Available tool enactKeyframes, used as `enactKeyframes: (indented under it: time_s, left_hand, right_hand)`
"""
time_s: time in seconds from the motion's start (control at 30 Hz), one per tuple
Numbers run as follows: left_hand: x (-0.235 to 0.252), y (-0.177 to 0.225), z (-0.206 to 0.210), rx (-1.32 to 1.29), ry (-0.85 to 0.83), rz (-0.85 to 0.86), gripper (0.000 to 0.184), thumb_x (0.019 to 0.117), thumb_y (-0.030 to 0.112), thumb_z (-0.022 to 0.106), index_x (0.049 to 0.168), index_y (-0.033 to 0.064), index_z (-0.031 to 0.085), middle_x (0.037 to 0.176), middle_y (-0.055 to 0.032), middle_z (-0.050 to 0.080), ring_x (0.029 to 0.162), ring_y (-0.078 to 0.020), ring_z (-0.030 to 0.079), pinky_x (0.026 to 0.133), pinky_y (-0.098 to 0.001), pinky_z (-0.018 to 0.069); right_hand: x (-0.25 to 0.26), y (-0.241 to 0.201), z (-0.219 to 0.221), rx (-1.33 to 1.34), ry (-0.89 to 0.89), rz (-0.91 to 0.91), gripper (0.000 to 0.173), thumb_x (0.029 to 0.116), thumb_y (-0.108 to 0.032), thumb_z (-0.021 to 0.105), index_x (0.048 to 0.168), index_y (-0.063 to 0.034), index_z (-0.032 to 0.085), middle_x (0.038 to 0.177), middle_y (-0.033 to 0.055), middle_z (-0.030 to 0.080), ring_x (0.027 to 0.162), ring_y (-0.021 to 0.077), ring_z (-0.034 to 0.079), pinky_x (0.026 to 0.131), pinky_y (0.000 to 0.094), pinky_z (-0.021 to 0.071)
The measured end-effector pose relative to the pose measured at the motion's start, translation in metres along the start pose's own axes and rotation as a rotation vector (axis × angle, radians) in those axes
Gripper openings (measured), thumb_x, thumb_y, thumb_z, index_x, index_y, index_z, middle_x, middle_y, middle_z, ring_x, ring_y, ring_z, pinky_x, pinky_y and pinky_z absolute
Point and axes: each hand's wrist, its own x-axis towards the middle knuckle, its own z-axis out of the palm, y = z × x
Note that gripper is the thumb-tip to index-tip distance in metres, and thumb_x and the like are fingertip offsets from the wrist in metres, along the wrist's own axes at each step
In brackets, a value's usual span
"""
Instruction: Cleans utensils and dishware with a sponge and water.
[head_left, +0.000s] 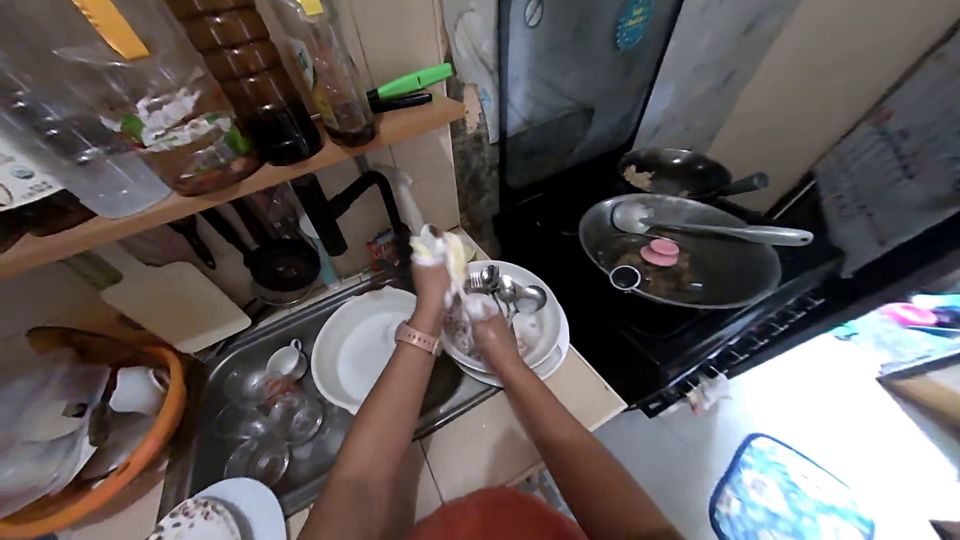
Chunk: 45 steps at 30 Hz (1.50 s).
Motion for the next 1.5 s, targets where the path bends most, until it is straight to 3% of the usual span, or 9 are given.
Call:
enactKeyframes:
  time_s: [0.23, 0.37, 0.53, 0.73, 0.93, 1.07, 1.23, 1.33, 1.5]
  left_hand:
    - [-0.017, -0.015, -0.003, 0.153, -0.090, -0.093, 0.050, 0.1031, 0.010, 0.059, 0.146, -0.0070, 0.042, 0.129, -0.0284, 0.060, 0.112, -0.0330, 0.062, 0.097, -0.0477, 0.0514]
    - [0.011, -0.054, -0.053, 0.265, 0.084, -0.066, 0.046, 0.1082, 0.019, 0.051, 0.146, -0.0065, 0.041, 0.111, -0.0280, 0.064, 0.085, -0.0321, 0.066, 0.077, -0.0479, 0.0566]
    - [0.014, -0.113, -0.109, 0.711, 0.040, -0.315, 0.045, 0.1080, 0.021, 0.049, 0.141, -0.0101, 0.049, 0.132, -0.0323, 0.060, 0.126, -0.0428, 0.058, 0.109, -0.0554, 0.0431]
    - [0.000, -0.146, -0.123, 1.021, -0.251, -0.469, 0.054, 0.1070, 0.017, 0.049, 0.150, -0.0126, 0.035, 0.146, -0.0334, 0.049, 0.135, -0.0452, 0.051, 0.113, -0.0561, 0.0407]
    - [0.012, -0.112, -0.112, 0.917, -0.172, -0.436, 0.057, 0.1058, 0.016, 0.052, 0.152, -0.0112, 0.032, 0.149, -0.0355, 0.043, 0.138, -0.0468, 0.046, 0.114, -0.0579, 0.0370]
    - [0.022, -0.078, -0.090, 0.441, -0.076, -0.330, 0.046, 0.1079, 0.012, 0.047, 0.148, -0.0085, 0.038, 0.135, -0.0341, 0.054, 0.119, -0.0417, 0.056, 0.102, -0.0529, 0.0453]
    - [-0.005, -0.012, -0.038, -0.026, -0.187, -0.347, 0.038, 0.1079, 0.030, 0.045, 0.137, 0.0063, 0.053, 0.118, -0.0147, 0.060, 0.095, -0.0216, 0.058, 0.081, -0.0407, 0.0504]
    - [-0.022, 0.002, -0.008, -0.081, -0.322, -0.267, 0.041, 0.1071, 0.036, 0.045, 0.139, 0.0116, 0.054, 0.124, -0.0121, 0.059, 0.101, -0.0211, 0.058, 0.084, -0.0410, 0.0503]
    - [-0.020, -0.008, 0.029, 0.085, -0.106, -0.061, 0.061, 0.0974, 0.028, 0.072, 0.146, 0.0048, 0.044, 0.132, -0.0223, 0.060, 0.114, -0.0354, 0.061, 0.094, -0.0532, 0.0510]
  right_hand:
    - [0.016, -0.003, -0.001, -0.357, -0.144, -0.026, 0.037, 0.1058, -0.009, 0.052, 0.136, 0.0112, 0.054, 0.134, 0.0315, 0.059, 0.129, 0.0393, 0.056, 0.112, 0.0506, 0.0411]
    - [0.039, 0.013, -0.025, -0.633, -0.110, 0.143, 0.037, 0.1019, -0.016, 0.060, 0.129, 0.0092, 0.060, 0.130, 0.0317, 0.061, 0.123, 0.0446, 0.059, 0.104, 0.0599, 0.0455]
    - [0.058, 0.040, -0.042, -0.792, -0.027, 0.296, 0.038, 0.1021, -0.015, 0.058, 0.130, 0.0099, 0.058, 0.132, 0.0312, 0.060, 0.125, 0.0458, 0.059, 0.102, 0.0623, 0.0460]
    - [0.066, 0.045, -0.042, -0.725, -0.053, 0.362, 0.044, 0.0996, -0.014, 0.063, 0.133, 0.0116, 0.053, 0.135, 0.0315, 0.058, 0.128, 0.0432, 0.057, 0.105, 0.0595, 0.0449]
    - [0.054, 0.037, -0.047, -0.750, -0.026, 0.347, 0.036, 0.1019, -0.009, 0.058, 0.127, 0.0166, 0.056, 0.134, 0.0331, 0.058, 0.128, 0.0430, 0.057, 0.107, 0.0552, 0.0448]
    - [0.042, 0.036, -0.049, -0.703, 0.103, 0.267, 0.037, 0.1034, -0.006, 0.053, 0.131, 0.0183, 0.052, 0.133, 0.0358, 0.057, 0.128, 0.0459, 0.057, 0.108, 0.0563, 0.0445]
    - [0.031, 0.027, -0.033, -0.400, 0.176, 0.144, 0.037, 0.1030, -0.006, 0.056, 0.135, 0.0119, 0.052, 0.129, 0.0350, 0.059, 0.122, 0.0452, 0.059, 0.106, 0.0557, 0.0457]
    - [0.023, 0.026, -0.010, -0.269, 0.151, 0.049, 0.033, 0.1030, -0.006, 0.056, 0.131, 0.0113, 0.056, 0.125, 0.0329, 0.062, 0.119, 0.0414, 0.061, 0.105, 0.0527, 0.0466]
    - [0.008, 0.008, 0.000, -0.267, 0.129, 0.008, 0.027, 0.1016, -0.005, 0.057, 0.123, 0.0111, 0.062, 0.118, 0.0292, 0.066, 0.114, 0.0363, 0.064, 0.102, 0.0486, 0.0481]
